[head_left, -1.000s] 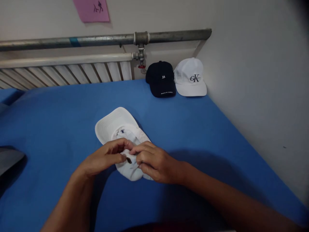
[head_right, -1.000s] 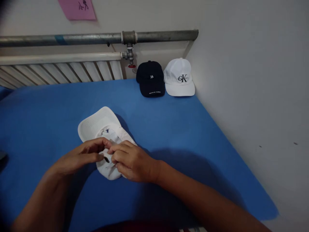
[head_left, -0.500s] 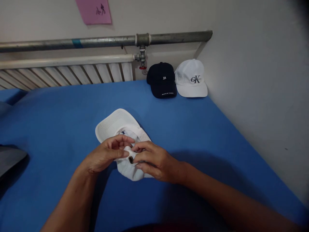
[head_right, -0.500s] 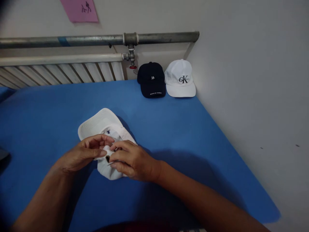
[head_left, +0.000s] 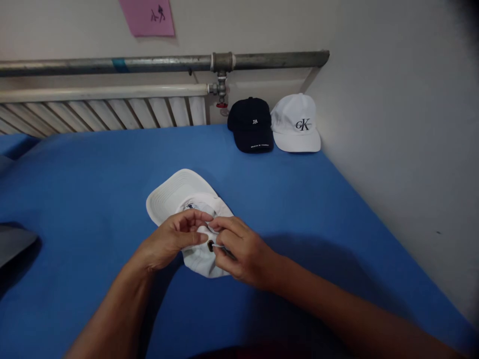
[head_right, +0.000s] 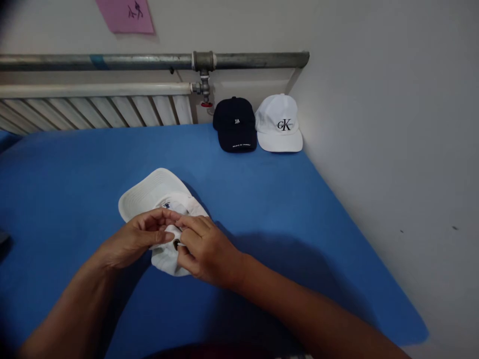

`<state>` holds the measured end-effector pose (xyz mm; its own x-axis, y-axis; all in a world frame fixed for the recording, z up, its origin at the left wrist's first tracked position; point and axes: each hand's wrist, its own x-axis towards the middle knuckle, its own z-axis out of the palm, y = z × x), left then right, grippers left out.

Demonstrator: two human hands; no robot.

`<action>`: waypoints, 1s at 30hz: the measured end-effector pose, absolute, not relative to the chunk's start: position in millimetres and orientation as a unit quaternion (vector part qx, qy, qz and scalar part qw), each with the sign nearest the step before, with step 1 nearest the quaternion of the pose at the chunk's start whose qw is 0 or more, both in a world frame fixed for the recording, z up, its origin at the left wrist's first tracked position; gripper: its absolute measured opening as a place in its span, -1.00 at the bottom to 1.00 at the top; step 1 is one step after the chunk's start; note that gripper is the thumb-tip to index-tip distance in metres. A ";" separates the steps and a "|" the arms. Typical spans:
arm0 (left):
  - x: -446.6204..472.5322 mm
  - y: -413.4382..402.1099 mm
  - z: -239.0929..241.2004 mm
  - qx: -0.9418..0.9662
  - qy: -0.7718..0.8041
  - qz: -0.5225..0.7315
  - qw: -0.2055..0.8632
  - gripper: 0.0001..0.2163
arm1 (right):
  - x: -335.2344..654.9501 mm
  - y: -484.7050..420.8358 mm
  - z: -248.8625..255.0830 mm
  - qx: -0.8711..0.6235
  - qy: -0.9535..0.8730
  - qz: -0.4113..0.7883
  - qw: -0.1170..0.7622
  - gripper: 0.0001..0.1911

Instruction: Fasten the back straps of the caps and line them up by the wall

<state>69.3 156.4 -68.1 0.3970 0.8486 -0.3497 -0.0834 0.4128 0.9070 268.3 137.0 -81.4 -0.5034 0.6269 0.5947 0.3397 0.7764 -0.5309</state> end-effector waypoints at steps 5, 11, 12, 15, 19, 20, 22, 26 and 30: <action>72.9 153.2 -68.3 0.455 0.433 0.322 0.709 -0.68 | 267.3 137.1 -84.5 -0.302 -0.838 0.219 0.398 -0.88; 77.9 151.8 -67.1 0.448 0.457 0.331 0.693 -0.65 | 269.3 136.0 -82.0 -0.315 -0.836 0.243 0.378 -0.89; 78.4 151.6 -67.1 0.447 0.462 0.333 0.690 -0.65 | 269.7 135.9 -81.5 -0.319 -0.838 0.240 0.371 -0.90; 78.2 151.4 -67.5 0.452 0.473 0.338 0.677 -0.65 | 271.4 136.5 -80.5 -0.334 -0.846 0.224 0.351 -0.92; 76.3 151.6 -66.4 0.458 0.478 0.336 0.670 -0.64 | 275.6 137.8 -79.0 -0.328 -0.851 0.244 0.331 -0.94; 76.0 151.6 -65.7 0.456 0.480 0.336 0.669 -0.64 | 276.8 138.0 -78.5 -0.322 -0.851 0.252 0.330 -0.94; 76.0 151.6 -64.2 0.452 0.484 0.336 0.670 -0.64 | 278.7 138.2 -77.9 -0.316 -0.849 0.257 0.336 -0.90; 76.7 151.3 -63.3 0.451 0.485 0.340 0.668 -0.63 | 279.5 138.1 -79.7 -0.318 -0.838 0.260 0.359 -0.92; 77.8 150.6 -63.6 0.452 0.484 0.332 0.672 -0.63 | 276.9 137.3 -83.8 -0.309 -0.842 0.246 0.368 -0.94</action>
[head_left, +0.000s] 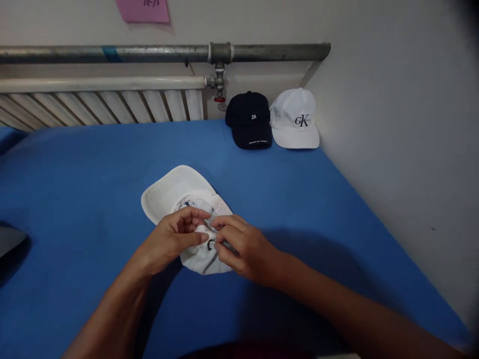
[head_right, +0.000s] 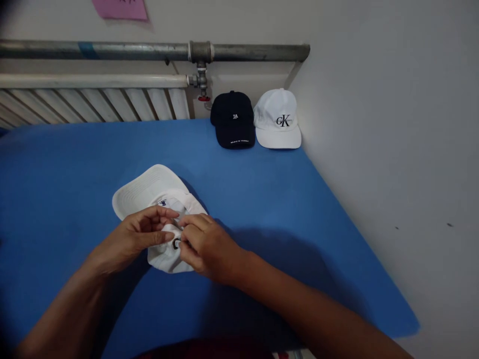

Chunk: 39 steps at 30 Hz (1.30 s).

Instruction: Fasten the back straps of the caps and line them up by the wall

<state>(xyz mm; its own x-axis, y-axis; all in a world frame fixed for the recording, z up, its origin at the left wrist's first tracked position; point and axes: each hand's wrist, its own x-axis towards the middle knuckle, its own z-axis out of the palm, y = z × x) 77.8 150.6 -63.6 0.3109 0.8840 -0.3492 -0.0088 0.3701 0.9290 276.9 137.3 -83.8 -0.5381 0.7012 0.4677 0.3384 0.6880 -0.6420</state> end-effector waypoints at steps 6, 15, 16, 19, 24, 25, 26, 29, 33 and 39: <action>81.3 148.4 -63.4 0.451 0.496 0.334 0.662 -0.63 | 270.8 134.5 -84.4 -0.320 -0.838 0.221 0.382 -0.90; 85.6 143.1 -58.9 0.482 0.482 0.331 0.653 -0.73 | 264.2 131.7 -84.0 -0.308 -0.840 0.146 0.421 -0.90; 86.1 143.0 -58.5 0.485 0.482 0.332 0.650 -0.74 | 263.6 131.6 -84.6 -0.305 -0.841 0.136 0.425 -0.90; 85.7 144.4 -58.9 0.484 0.483 0.334 0.648 -0.74 | 264.7 132.6 -83.9 -0.291 -0.852 0.133 0.415 -0.85; 78.8 148.5 -61.9 0.460 0.499 0.354 0.644 -0.68 | 279.4 140.4 -74.3 -0.289 -0.848 0.257 0.362 -0.93; 77.6 148.8 -62.2 0.456 0.497 0.357 0.646 -0.68 | 282.7 142.3 -72.6 -0.296 -0.840 0.290 0.351 -0.91; 76.7 149.0 -62.3 0.453 0.495 0.358 0.649 -0.68 | 285.5 144.0 -71.6 -0.303 -0.832 0.318 0.338 -0.86; 76.0 149.0 -62.6 0.449 0.493 0.354 0.656 -0.68 | 289.6 147.3 -73.2 -0.322 -0.818 0.365 0.306 -0.76; 76.8 149.7 -63.1 0.454 0.494 0.350 0.654 -0.67 | 288.2 149.2 -80.8 -0.317 -0.809 0.384 0.312 -0.71; 78.8 149.2 -58.6 0.462 0.507 0.332 0.647 -0.67 | 284.9 151.1 -84.3 -0.317 -0.797 0.396 0.327 -0.80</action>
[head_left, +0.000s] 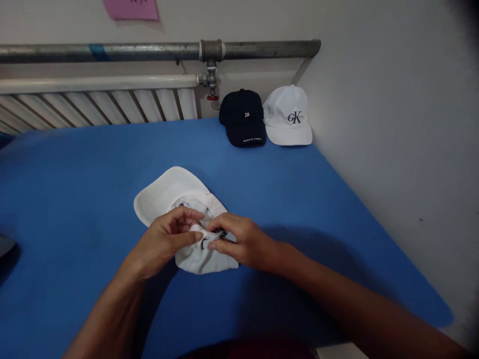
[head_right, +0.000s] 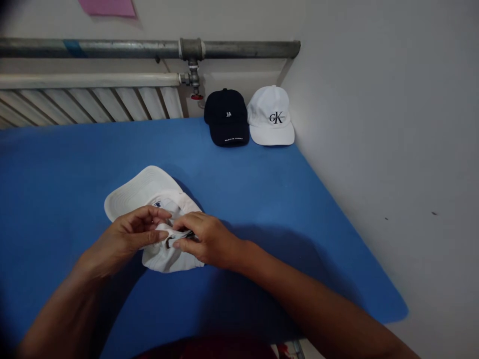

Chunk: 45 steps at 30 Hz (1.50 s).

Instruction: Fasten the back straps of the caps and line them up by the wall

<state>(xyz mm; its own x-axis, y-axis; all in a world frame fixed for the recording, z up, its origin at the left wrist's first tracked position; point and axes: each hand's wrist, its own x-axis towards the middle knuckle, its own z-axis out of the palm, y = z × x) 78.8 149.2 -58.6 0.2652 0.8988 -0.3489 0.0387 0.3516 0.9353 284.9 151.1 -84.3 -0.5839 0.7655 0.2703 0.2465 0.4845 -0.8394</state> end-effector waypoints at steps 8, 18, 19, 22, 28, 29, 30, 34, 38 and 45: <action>79.0 146.0 -56.9 0.495 0.511 0.306 0.633 -0.70 | 278.5 147.9 -85.7 -0.320 -0.802 0.353 0.361 -0.86; 72.5 148.7 -61.7 0.578 0.471 0.310 0.590 -0.79 | 275.6 147.5 -84.4 -0.326 -0.793 0.345 0.381 -0.89; 72.7 147.8 -59.8 0.617 0.464 0.320 0.549 -0.81 | 277.3 147.8 -81.9 -0.335 -0.784 0.355 0.384 -0.88; 73.0 143.6 -53.3 0.748 0.439 0.331 0.372 -0.85 | 283.6 147.6 -74.5 -0.366 -0.771 0.356 0.381 -0.85; 73.1 139.1 -51.9 0.820 0.405 0.258 0.312 -0.84 | 291.5 145.1 -61.9 -0.368 -0.796 0.348 0.332 -0.87; 73.8 139.4 -52.2 0.820 0.404 0.253 0.316 -0.82 | 292.2 145.2 -59.9 -0.368 -0.798 0.352 0.323 -0.86; 74.8 139.8 -52.2 0.821 0.403 0.246 0.320 -0.80 | 293.0 145.5 -57.9 -0.369 -0.799 0.356 0.314 -0.86; 77.2 142.2 -50.3 0.813 0.415 0.198 0.358 -0.84 | 297.8 149.0 -52.0 -0.352 -0.816 0.379 0.257 -0.87; 72.3 144.2 -48.3 0.786 0.433 0.142 0.418 -0.86 | 304.1 153.1 -51.6 -0.326 -0.822 0.424 0.197 -0.84; 64.2 144.8 -46.1 0.788 0.401 0.091 0.458 -0.79 | 305.8 157.8 -56.8 -0.295 -0.815 0.466 0.179 -0.91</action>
<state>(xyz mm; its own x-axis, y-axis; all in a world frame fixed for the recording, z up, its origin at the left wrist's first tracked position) 64.2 144.8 -46.1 0.6620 0.7154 -0.2235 0.5486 -0.2594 0.7948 305.8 157.8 -56.8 -0.7621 0.6472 0.0171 0.3133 0.3918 -0.8651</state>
